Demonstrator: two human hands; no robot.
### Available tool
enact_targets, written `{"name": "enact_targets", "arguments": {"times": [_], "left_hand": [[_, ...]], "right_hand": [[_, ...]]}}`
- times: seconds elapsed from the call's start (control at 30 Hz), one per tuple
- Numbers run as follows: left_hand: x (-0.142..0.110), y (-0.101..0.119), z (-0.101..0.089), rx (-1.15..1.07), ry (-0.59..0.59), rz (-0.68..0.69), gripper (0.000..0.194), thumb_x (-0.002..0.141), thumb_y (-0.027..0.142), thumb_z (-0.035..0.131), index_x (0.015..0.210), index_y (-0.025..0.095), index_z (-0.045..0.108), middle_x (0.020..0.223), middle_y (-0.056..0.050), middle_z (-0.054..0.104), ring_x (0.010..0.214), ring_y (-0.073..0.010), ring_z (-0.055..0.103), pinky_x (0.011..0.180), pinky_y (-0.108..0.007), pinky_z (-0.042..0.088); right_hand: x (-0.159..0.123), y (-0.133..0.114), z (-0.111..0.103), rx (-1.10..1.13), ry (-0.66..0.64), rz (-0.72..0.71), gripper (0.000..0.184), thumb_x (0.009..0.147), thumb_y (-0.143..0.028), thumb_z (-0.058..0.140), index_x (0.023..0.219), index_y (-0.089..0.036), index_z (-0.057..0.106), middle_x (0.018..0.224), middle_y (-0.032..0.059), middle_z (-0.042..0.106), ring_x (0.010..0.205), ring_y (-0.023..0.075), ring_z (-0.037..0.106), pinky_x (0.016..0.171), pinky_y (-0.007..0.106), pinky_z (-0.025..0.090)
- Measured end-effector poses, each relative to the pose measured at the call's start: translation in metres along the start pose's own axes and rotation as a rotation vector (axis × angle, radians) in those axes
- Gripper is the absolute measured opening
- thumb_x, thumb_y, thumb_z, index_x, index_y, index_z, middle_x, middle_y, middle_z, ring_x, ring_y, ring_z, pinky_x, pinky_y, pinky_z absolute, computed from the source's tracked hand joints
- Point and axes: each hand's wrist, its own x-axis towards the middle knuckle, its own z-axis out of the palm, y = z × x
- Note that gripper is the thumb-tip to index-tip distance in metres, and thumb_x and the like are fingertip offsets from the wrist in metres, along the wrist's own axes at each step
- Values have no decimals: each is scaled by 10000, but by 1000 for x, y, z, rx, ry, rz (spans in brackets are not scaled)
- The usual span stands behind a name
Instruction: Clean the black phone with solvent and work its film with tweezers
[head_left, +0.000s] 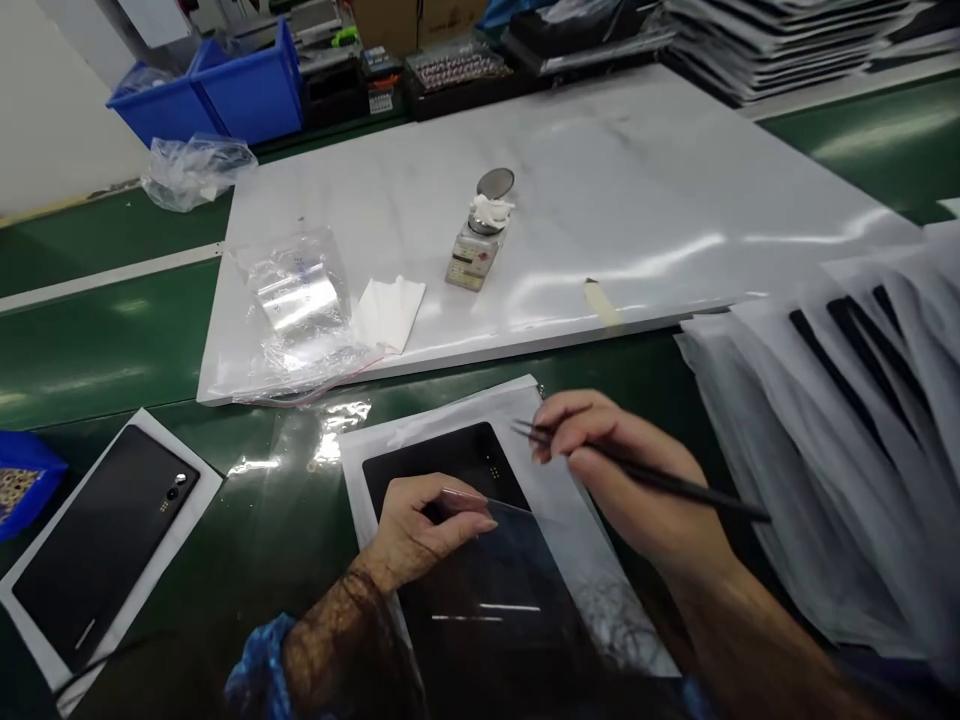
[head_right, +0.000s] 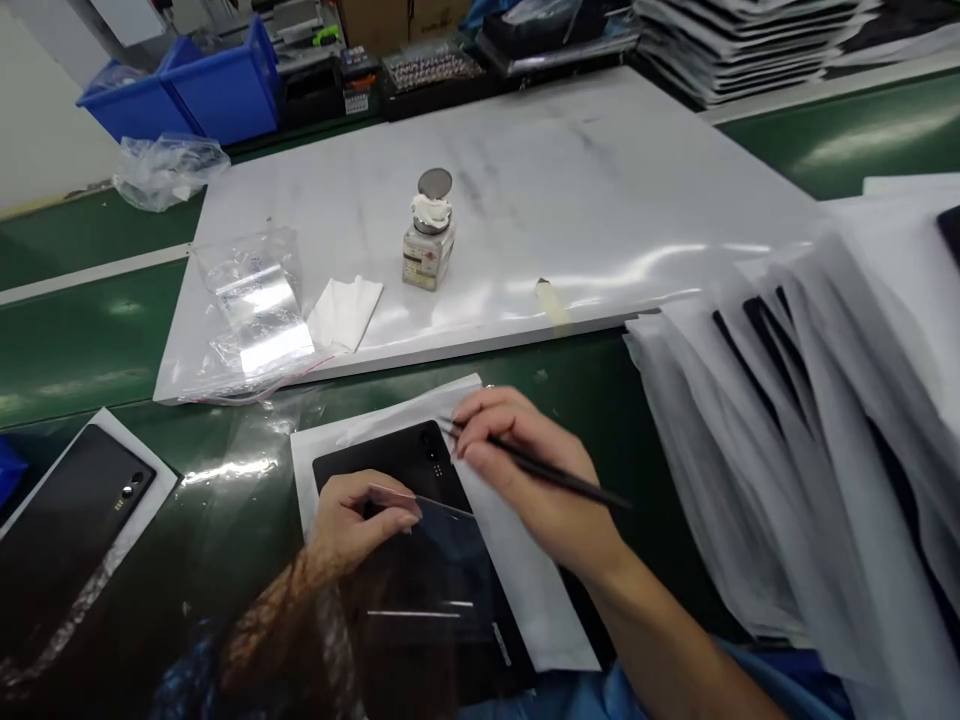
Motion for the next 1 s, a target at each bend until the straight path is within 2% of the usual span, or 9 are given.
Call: {"name": "enact_targets", "arguments": {"times": [0.03,0.1,0.17,0.23,0.43,0.6,0.73,0.9,1.0], "left_hand": [[-1,2,-1,0,-2,1,433,833,644,1166,868,237,1024,800,-142,990,654,-300,919,626,-361,761],[-2,5,-2,-2,-14,2,413,849,628,1168,902,242,1032,843,-137,1007,729,-311,954,683,-362,790],[-2,9,-4,7,-30,-5,390,884,620,1152,926,250,1036,884,-125,1020,793,-318,978,741,-373,812],[-3,12,-6,25,-39,-17,401,912,635,1131,911,247,1030,873,-115,1016,771,-297,964,726,-359,794],[-2,9,-8,-35,-96,-39,625,944,826,1054,939,203,1005,886,-146,1015,709,-256,931,692,-339,754],[-4,5,-10,-202,-53,-23,477,958,575,1150,1236,231,972,1107,-122,1061,725,-227,970,662,-274,767],[-3,8,-9,-272,-58,48,212,1001,355,1142,1102,246,990,1025,-73,1062,733,-240,999,664,-243,797],[-2,13,-4,-318,-42,100,171,980,262,1129,1107,343,1047,1013,-16,1059,735,-203,1007,698,-156,782],[-2,15,-2,-292,-45,95,228,980,222,1118,1124,389,1059,1018,6,1055,755,-184,1010,734,-131,774]], "right_hand": [[-18,-6,-1,10,-35,11,209,1285,-334,700,1134,-375,839,1155,73,916,854,301,927,735,442,834],[-46,-12,1,0,-78,28,339,1211,-176,716,1358,-429,889,1225,85,943,959,346,960,838,489,874],[-66,-10,6,-41,-129,46,525,1177,-176,740,1612,-454,838,1228,94,947,990,373,959,881,520,887],[-76,-8,10,-16,-157,88,587,1154,-260,817,1711,-440,783,1159,81,929,909,370,936,832,514,886],[-65,-15,11,194,-165,240,286,1137,-254,836,1325,-452,923,888,-11,893,637,300,855,624,408,800],[-58,-21,5,217,-192,328,121,1118,-281,909,1177,-366,972,864,6,911,660,284,874,614,365,764],[-60,-16,1,258,-123,313,166,1217,-456,875,1252,-361,1006,892,33,907,708,265,871,651,355,773],[-48,-15,-13,410,138,427,625,1158,-936,776,1147,-372,1044,1020,73,885,707,219,828,611,326,749],[-40,-20,-23,442,114,474,429,1100,-785,977,1017,-365,1009,1016,56,873,706,188,821,662,298,763]]}}
